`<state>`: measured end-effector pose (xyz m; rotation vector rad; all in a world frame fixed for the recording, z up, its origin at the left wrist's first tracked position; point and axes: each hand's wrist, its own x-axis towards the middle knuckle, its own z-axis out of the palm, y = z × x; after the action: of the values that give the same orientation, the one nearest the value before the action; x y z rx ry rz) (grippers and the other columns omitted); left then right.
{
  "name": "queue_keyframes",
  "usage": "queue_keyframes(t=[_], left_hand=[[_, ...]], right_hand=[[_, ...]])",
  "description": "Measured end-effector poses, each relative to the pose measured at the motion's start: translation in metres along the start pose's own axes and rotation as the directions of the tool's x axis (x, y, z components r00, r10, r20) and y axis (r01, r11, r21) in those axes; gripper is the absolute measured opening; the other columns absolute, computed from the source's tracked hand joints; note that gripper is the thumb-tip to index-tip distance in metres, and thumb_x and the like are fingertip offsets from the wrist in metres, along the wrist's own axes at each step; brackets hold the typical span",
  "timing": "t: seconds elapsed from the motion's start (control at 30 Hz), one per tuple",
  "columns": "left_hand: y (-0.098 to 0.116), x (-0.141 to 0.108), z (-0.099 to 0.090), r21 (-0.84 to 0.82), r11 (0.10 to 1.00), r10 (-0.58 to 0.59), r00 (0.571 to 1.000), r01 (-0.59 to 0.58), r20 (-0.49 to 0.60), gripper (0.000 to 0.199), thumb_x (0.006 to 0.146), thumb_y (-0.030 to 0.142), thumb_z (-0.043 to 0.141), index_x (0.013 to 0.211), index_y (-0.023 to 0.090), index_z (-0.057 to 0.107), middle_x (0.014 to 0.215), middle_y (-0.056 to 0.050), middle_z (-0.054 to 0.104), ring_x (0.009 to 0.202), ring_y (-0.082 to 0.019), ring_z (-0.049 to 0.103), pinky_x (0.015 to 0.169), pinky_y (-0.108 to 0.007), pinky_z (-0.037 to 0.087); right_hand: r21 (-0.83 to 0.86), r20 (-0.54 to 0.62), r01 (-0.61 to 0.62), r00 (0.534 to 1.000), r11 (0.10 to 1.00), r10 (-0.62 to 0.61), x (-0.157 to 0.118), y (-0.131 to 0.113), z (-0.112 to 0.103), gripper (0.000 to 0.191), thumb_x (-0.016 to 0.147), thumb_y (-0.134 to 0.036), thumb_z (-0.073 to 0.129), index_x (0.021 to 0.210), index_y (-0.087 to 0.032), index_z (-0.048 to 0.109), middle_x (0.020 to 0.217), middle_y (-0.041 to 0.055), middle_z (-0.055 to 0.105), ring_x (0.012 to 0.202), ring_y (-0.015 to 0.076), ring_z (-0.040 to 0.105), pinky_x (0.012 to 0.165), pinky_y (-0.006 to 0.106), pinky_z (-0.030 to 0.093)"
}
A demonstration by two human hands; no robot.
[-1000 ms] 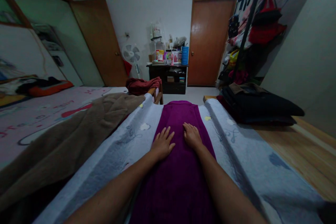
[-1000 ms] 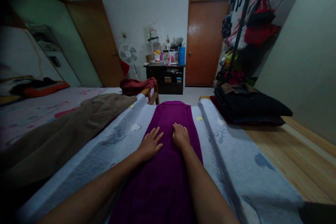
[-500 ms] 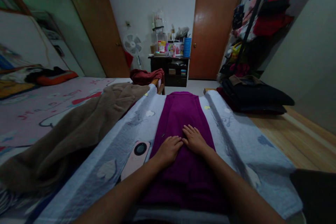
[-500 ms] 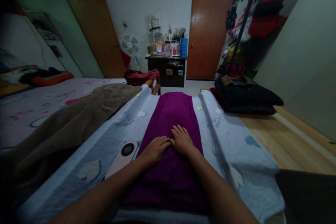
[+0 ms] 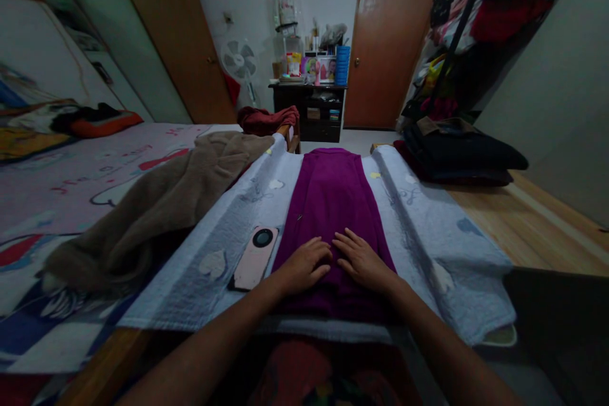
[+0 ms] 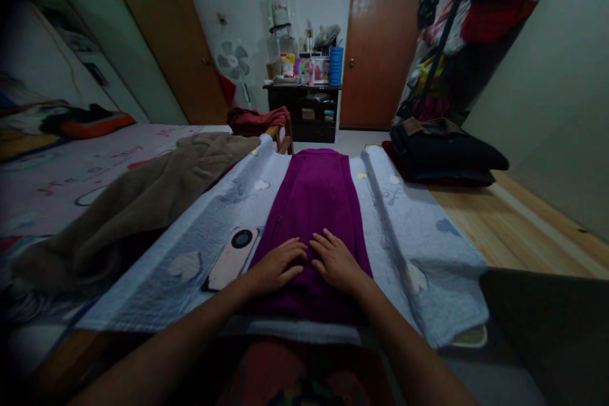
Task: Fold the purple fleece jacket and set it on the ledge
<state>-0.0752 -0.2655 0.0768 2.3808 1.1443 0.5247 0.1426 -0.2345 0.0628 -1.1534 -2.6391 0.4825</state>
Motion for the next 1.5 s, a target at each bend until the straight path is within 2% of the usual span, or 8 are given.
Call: queue_keyframes(t=[0.1,0.27,0.47,0.63,0.8,0.97,1.27,1.5], left_hand=[[0.008,-0.009,0.003,0.05,0.998,0.034,0.999,-0.034,-0.009,0.016,0.09,0.022,0.052,0.101,0.023,0.062,0.119,-0.005,0.058,0.119,-0.021,0.048,0.105,-0.038,0.037],[0.013,-0.017,0.014,0.137,0.99,0.021,1.0,-0.023,0.013,0.019,0.091,0.016,0.045,0.099,0.022,0.062,0.101,-0.005,0.06,0.094,-0.019,0.053,0.086,-0.033,0.043],[0.023,-0.025,0.01,0.143,0.989,0.034,0.996,-0.046,0.085,0.022,0.087,0.024,0.055,0.108,0.021,0.058,0.106,-0.004,0.061,0.1,-0.021,0.052,0.09,-0.034,0.04],[0.03,-0.033,0.006,0.181,0.981,0.041,0.989,-0.067,0.143,0.062,0.071,0.052,0.073,0.121,0.022,0.052,0.118,-0.006,0.058,0.108,-0.026,0.049,0.095,-0.038,0.039],[0.036,-0.035,0.013,0.298,0.954,-0.016,0.988,-0.03,0.151,0.078,0.062,0.046,0.081,0.127,0.021,0.046,0.123,-0.008,0.055,0.111,-0.029,0.048,0.097,-0.04,0.038],[0.043,-0.034,0.017,0.359,0.933,-0.031,0.99,-0.02,0.138,0.066,0.066,0.033,0.077,0.123,0.016,0.048,0.116,-0.009,0.059,0.107,-0.028,0.051,0.097,-0.04,0.039],[0.049,-0.044,0.036,0.438,0.899,-0.034,0.999,0.022,0.02,0.044,0.088,0.013,0.043,0.132,0.016,0.042,0.123,-0.012,0.058,0.113,-0.025,0.052,0.104,-0.042,0.034],[0.049,-0.043,0.03,0.364,0.926,-0.109,0.994,0.105,-0.009,0.041,0.075,0.016,0.056,0.115,0.019,0.051,0.116,-0.009,0.06,0.109,-0.025,0.055,0.098,-0.038,0.042]], right_hand=[[0.049,-0.045,0.023,0.999,0.999,-0.021,-0.014,-0.008,0.002,0.047,0.091,-0.022,0.046,0.138,-0.019,0.048,0.145,0.0056,0.046,0.141,0.0215,0.027,0.115,0.042,0.025],[0.094,-0.11,0.077,0.992,0.993,-0.067,-0.031,-0.019,0.004,0.03,0.091,-0.02,0.048,0.117,-0.023,0.063,0.126,0.0071,0.057,0.124,0.0205,0.045,0.108,0.039,0.035],[0.051,-0.131,0.082,0.989,0.995,-0.075,-0.044,-0.029,0.0,0.031,0.089,-0.02,0.053,0.118,-0.021,0.062,0.114,0.0095,0.058,0.109,0.023,0.05,0.096,0.042,0.042],[0.02,-0.058,0.105,0.993,0.994,-0.104,-0.057,-0.035,0.0,0.051,0.082,-0.031,0.063,0.13,-0.018,0.052,0.128,0.0116,0.054,0.116,0.0264,0.046,0.102,0.044,0.037],[-0.018,0.031,0.093,0.995,0.996,-0.092,-0.062,-0.037,0.003,0.08,0.069,-0.036,0.072,0.14,-0.016,0.04,0.139,0.014,0.045,0.126,0.03,0.039,0.107,0.046,0.031],[-0.065,0.054,0.071,0.996,0.995,-0.067,-0.062,-0.038,0.008,0.089,0.066,-0.035,0.074,0.144,-0.015,0.033,0.141,0.0152,0.043,0.128,0.031,0.037,0.108,0.047,0.029],[-0.109,0.053,0.057,0.997,0.992,-0.052,-0.059,-0.049,0.003,0.074,0.068,-0.024,0.061,0.137,-0.011,0.04,0.134,0.0144,0.048,0.122,0.0284,0.041,0.105,0.043,0.032],[-0.219,-0.002,-0.009,1.0,0.976,0.008,-0.059,-0.065,0.011,0.077,0.067,-0.023,0.059,0.14,-0.012,0.038,0.134,0.0137,0.048,0.116,0.0308,0.042,0.107,0.046,0.027]])
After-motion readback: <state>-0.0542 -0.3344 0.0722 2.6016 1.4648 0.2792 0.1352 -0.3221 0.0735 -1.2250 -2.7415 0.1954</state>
